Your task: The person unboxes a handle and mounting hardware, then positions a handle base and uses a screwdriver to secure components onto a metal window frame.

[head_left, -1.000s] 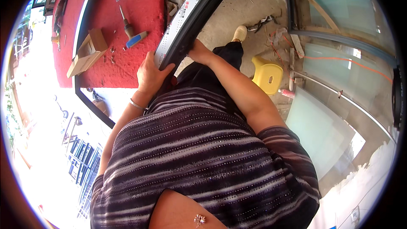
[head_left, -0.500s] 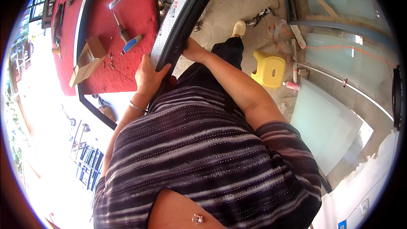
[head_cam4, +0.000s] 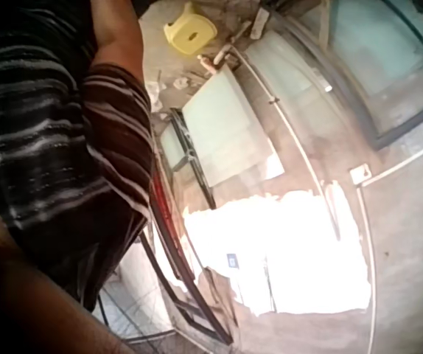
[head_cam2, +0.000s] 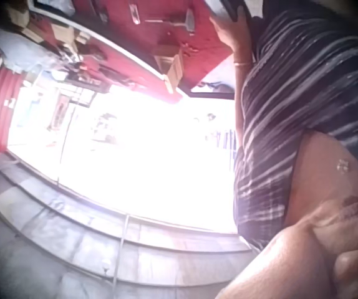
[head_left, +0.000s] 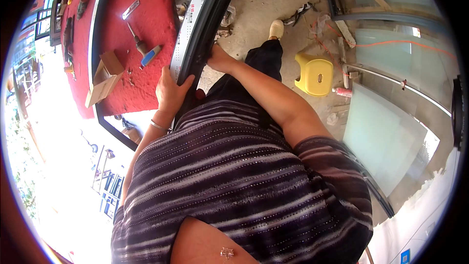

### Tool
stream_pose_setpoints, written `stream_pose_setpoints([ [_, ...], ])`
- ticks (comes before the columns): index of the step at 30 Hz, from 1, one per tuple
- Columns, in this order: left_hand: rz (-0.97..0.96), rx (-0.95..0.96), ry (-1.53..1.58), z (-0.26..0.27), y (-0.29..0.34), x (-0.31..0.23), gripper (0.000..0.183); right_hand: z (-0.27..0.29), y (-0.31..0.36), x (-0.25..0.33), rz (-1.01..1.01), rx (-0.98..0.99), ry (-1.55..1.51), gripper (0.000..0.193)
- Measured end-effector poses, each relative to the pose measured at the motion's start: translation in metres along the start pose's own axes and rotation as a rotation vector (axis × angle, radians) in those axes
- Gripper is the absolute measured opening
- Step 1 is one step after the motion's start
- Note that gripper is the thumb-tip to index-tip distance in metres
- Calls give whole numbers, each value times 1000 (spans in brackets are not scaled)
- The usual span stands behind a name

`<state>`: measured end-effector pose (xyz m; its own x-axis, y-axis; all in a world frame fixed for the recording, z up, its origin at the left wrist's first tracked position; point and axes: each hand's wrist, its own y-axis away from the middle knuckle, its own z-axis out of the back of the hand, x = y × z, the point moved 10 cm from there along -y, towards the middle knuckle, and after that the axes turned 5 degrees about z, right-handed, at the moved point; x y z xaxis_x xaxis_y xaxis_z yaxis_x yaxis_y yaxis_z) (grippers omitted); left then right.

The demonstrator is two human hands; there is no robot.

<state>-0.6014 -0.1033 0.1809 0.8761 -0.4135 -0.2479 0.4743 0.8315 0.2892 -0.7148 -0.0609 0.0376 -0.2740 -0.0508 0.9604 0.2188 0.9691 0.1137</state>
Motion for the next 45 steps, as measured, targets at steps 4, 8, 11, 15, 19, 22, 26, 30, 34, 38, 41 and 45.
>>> stream_pose_setpoints([
  [4,-7,-9,12,-1,-1,0,76,0,0,3,46,7,-44,36],
  [8,6,5,11,-2,-1,1,78,3,0,3,25,-27,-54,34],
  [11,-59,-79,29,6,3,-7,64,1,4,6,-69,28,-11,36],
  [15,-33,-62,30,4,1,-5,64,4,2,18,42,16,56,34],
  [19,-37,-55,18,1,1,-2,64,2,-2,9,43,41,-38,47],
  [22,-30,-46,19,2,2,-3,64,8,-2,8,117,-40,1,46],
  [26,-28,-43,33,3,2,-4,64,4,0,-16,-19,48,-55,39],
  [30,-23,-24,35,3,1,-3,63,15,7,-39,14,19,-64,37],
  [34,-47,-48,37,4,0,-2,62,16,8,-41,-18,44,-137,32],
  [38,7,17,27,0,-2,0,62,3,-4,-47,-70,87,-46,32],
  [41,15,18,30,-1,-1,1,63,5,-4,-52,-29,65,-82,34],
  [45,30,44,-10,-4,0,0,65,30,18,-49,-51,-19,-102,30],
])
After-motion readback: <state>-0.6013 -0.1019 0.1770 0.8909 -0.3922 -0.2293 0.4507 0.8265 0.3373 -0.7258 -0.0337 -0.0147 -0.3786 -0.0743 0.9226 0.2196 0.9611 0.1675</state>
